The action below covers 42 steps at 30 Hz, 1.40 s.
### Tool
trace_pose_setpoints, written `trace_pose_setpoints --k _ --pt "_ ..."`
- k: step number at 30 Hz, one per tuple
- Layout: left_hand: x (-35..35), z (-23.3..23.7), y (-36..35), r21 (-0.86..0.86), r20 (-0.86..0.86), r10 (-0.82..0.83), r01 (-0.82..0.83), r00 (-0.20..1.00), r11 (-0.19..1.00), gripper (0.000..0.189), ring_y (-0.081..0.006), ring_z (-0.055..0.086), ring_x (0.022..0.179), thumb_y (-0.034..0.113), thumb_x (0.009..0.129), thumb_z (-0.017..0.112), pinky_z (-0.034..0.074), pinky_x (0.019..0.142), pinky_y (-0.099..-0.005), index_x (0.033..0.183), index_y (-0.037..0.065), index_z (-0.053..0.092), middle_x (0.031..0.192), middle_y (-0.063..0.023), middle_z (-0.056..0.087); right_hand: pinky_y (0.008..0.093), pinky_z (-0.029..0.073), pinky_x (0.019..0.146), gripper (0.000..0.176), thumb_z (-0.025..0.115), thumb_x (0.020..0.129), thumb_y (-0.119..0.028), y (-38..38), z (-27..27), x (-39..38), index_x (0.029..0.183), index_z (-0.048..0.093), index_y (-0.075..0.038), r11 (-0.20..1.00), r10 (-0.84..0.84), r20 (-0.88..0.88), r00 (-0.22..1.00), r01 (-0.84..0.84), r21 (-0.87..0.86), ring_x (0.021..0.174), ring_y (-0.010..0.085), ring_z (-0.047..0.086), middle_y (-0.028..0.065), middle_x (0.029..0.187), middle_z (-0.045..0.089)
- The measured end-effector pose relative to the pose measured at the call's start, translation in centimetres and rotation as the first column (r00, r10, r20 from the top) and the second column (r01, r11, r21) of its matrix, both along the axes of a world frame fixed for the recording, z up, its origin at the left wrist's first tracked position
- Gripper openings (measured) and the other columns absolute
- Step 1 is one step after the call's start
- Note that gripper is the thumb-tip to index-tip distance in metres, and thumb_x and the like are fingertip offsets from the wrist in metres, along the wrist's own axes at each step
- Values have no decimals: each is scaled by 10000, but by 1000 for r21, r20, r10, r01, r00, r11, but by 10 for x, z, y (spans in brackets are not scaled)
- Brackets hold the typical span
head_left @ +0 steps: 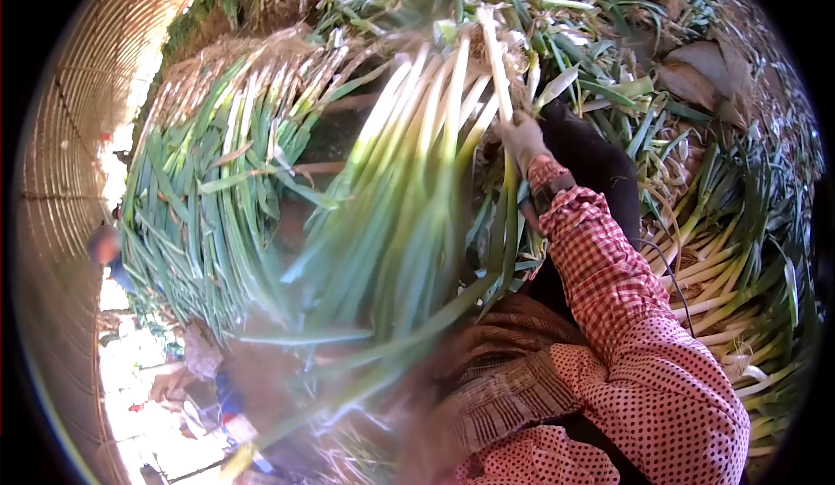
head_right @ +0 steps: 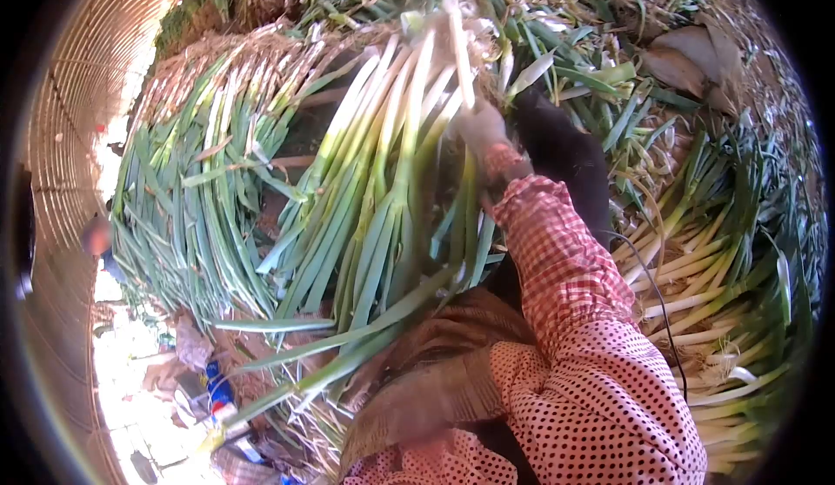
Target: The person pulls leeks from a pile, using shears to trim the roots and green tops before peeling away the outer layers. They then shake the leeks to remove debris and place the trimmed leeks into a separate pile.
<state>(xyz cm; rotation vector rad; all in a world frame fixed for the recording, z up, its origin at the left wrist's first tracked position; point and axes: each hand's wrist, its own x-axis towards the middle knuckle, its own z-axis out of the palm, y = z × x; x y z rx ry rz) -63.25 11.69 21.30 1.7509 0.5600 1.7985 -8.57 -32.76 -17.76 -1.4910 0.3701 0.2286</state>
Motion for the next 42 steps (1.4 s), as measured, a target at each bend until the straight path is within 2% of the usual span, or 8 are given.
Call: trace_pose_setpoints --k 10,13,14,19,27,30,32,42 --pt "311 93 138 780 -499 752 -155 430 606 550 -292 647 1166 375 965 608 482 1011 -397 1368 3 565 1282 -159 664 309 521 636 440 795 814 -329 46 -46 11 1017 681 44 993 103 -114 988 -109 -51 699 186 662 96 813 698" --pt "498 124 107 505 -525 244 68 815 860 584 -325 664 1120 424 920 650 500 964 -407 1329 12 586 1224 -187 681 314 528 619 441 819 798 -331 42 -10 5 979 697 52 967 112 -96 989 -131 -218 690 172 670 107 801 705" --pt "559 109 63 329 -486 -221 412 845 850 631 -320 640 1168 429 918 668 483 1002 -402 1361 -6 554 1303 -213 641 316 536 621 441 823 786 -303 47 -7 4 993 692 63 972 54 -96 994 -75 -223 687 180 674 114 807 706" --pt "736 -138 -25 490 -854 156 668 496 561 429 -406 688 831 438 914 650 518 752 -501 1052 35 699 863 -269 683 312 528 654 428 793 753 -219 49 9 4 1052 660 56 999 44 -215 976 -39 25 720 175 649 101 874 695" --pt "660 -318 -109 -888 -433 -826 11 -360 460 759 -152 638 970 666 997 430 507 877 -269 1225 -22 656 1046 -84 703 297 441 556 230 701 855 -185 56 18 22 974 703 11 776 463 -224 857 -271 569 604 167 570 74 763 645" --pt "663 -359 -87 -902 -405 -688 384 -603 195 765 -174 658 953 687 965 474 523 869 -306 1229 -8 654 1047 -85 712 278 364 479 249 629 942 -189 66 10 32 1095 691 -2 596 590 -45 806 -398 697 523 118 496 40 677 596" --pt "666 -347 -104 -980 133 -920 -187 -369 -67 772 -211 677 982 693 929 541 534 903 -333 1284 13 622 1107 -105 711 285 429 507 322 673 908 -319 71 16 36 1016 679 -15 635 567 -137 812 -326 700 525 142 519 44 651 593" --pt "650 -334 -117 -986 98 -919 -160 -381 -39 932 -254 616 1168 663 819 714 518 996 -378 1443 23 453 1324 -156 610 327 485 986 710 803 838 -400 86 21 29 1338 554 38 784 521 19 853 -488 383 1104 194 618 133 1215 656"
